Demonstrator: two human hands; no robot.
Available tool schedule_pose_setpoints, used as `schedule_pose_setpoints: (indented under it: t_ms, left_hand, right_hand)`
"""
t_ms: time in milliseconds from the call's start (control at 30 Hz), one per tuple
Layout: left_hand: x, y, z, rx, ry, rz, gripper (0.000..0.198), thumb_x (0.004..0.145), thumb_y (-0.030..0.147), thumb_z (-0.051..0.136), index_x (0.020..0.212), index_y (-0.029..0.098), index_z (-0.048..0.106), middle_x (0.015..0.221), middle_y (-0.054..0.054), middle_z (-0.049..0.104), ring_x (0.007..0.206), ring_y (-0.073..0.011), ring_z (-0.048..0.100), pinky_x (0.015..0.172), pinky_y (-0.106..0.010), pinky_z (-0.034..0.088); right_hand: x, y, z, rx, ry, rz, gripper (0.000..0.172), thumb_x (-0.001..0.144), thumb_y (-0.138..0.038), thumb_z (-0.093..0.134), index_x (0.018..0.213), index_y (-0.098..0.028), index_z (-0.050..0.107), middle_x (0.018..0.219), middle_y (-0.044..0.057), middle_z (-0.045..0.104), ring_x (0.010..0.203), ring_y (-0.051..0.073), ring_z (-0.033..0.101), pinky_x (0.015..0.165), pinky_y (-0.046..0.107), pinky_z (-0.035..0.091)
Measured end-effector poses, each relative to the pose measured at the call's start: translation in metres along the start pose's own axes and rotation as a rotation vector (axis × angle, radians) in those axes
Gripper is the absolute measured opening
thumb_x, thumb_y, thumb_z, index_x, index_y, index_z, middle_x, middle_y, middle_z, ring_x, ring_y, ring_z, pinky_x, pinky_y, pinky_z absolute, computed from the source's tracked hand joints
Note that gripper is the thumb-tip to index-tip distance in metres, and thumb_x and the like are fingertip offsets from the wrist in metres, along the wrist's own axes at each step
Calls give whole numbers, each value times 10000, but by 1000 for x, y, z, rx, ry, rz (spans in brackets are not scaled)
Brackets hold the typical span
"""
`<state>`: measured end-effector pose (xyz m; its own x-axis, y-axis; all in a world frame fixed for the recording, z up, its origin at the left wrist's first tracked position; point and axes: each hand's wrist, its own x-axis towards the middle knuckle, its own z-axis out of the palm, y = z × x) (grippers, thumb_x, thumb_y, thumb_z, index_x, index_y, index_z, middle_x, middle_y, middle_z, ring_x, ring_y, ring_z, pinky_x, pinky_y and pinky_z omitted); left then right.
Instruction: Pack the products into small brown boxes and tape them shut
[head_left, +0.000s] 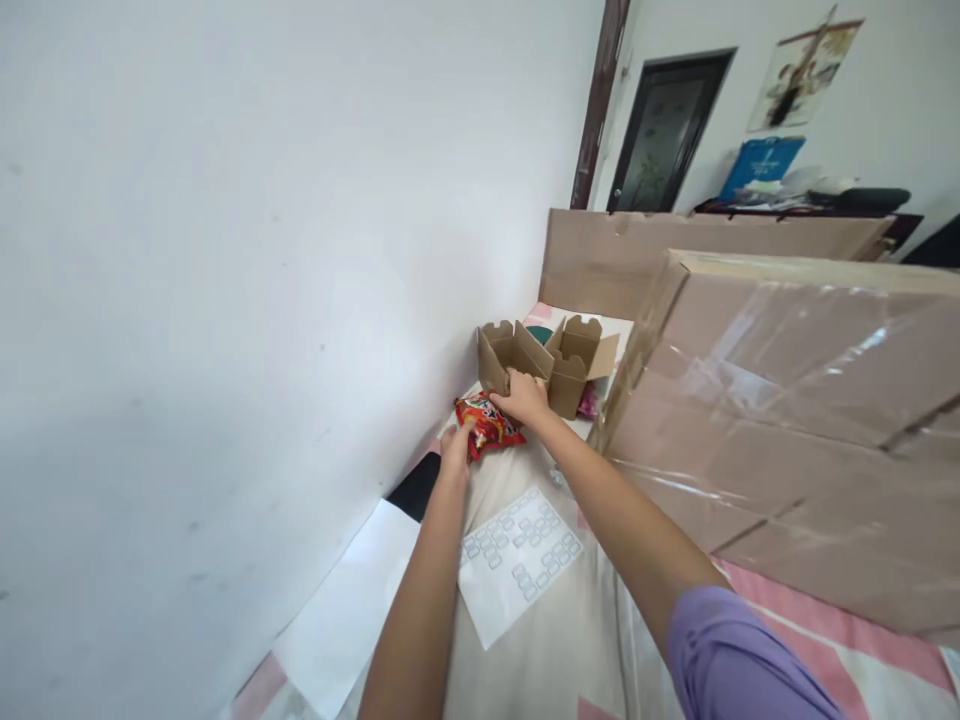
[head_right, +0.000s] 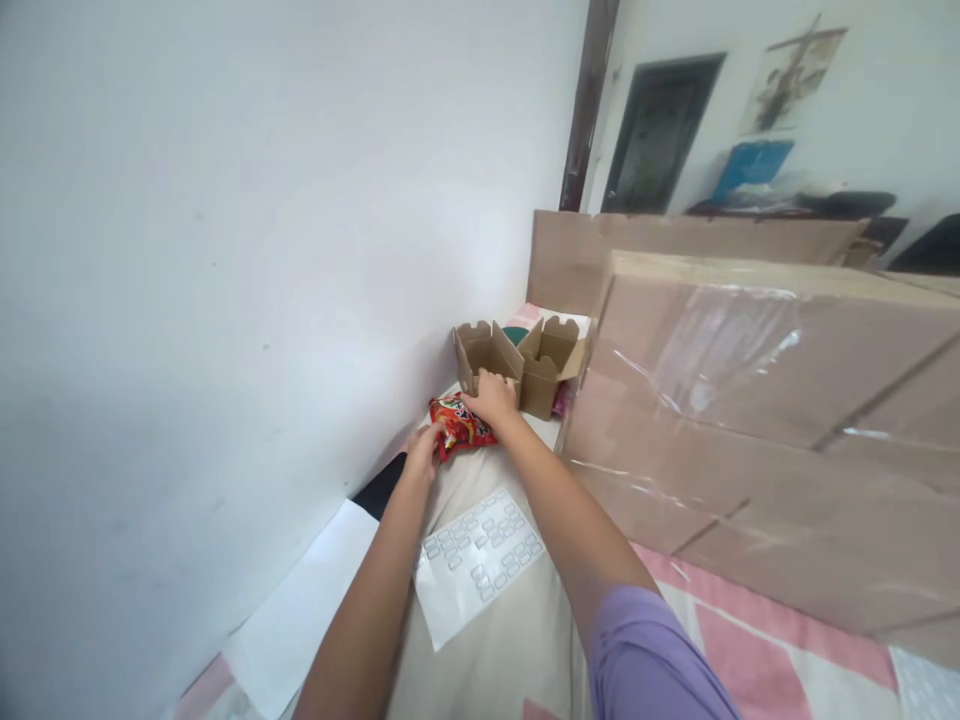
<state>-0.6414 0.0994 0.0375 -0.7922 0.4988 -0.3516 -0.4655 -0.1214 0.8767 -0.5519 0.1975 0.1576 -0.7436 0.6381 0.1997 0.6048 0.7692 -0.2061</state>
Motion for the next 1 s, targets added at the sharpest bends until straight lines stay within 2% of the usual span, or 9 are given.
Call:
schedule_pose_setpoints:
  t_ms: [100,200,400,500,667,733,800,900,1000]
  left_hand:
    - [-1,-3,-6,-150,-84,-6,436,1023,463,509,1271,134,649,1242,-146,706,1082,-224,723,914,-357,598]
    - [-4,-4,-10,-256,-147,25,576,1039,569,334,1334,173,632,1380,-156,660,1195,-237,699,977,-358,579]
    - [-39,33,-6,-264,-206,216,595,1002,632,423,1251,166,698,1457,-146,624,1413,-240,552,1214,-340,387]
    - [-90,77,-16,-135,-286,435,691,962,731,430,1289,186,703,1417,-130,659,1385,-285,577,1220,-428,394]
    - [-222,126,-56,237,-397,826,558,965,628,537,1187,175,778,1395,-126,678,1452,-356,500,1246,-574,340]
    - [-271,119,-79,463,-430,889,373,904,477,698,1137,208,806,1424,-107,658,1470,-379,471,1266,-594,302]
    - [-307,97,-103,684,-465,983,356,837,277,775,1193,267,790,1467,-79,620,1447,-386,498,1228,-585,387]
    - [-334,44,-138,943,-602,1329,527,901,143,642,1406,291,658,1471,-104,607,1384,-324,579,1056,-427,588]
    - [-347,-22,-160,1007,-778,1585,481,1017,259,513,1493,215,572,1268,-141,742,1247,-248,692,890,-284,637]
  right_hand:
    - [16,4,11,-59,-70,32,327,946,-320,553,1124,-96,711,1143,216,746,1105,346,680,1010,472,377]
    - [7,8,18,-85,-101,-34,305,950,-316,535,1054,-97,721,1110,206,752,1092,329,666,995,449,326]
    - [-36,3,-12,-15,-59,-173,287,975,-359,518,1093,-191,718,1164,110,741,1123,290,603,988,421,297]
    - [-66,-3,-52,73,67,-220,265,978,-387,515,989,-199,701,1068,90,715,1045,275,592,991,427,320]
    - [-146,-7,-113,476,316,-405,141,923,-350,600,890,-217,632,936,51,641,990,261,556,966,438,414]
    - [-188,-6,-120,623,281,-422,118,917,-336,622,940,-220,629,952,48,632,1014,247,550,908,392,461]
    - [-232,-2,-120,677,178,-457,82,908,-292,639,939,-219,618,923,33,628,946,215,558,835,345,476]
    - [-295,11,-116,641,45,-542,63,894,-237,647,891,-221,586,868,8,623,809,178,552,764,321,458]
    - [-351,33,-115,594,7,-582,102,891,-222,641,844,-226,550,837,0,615,748,169,546,723,322,438]
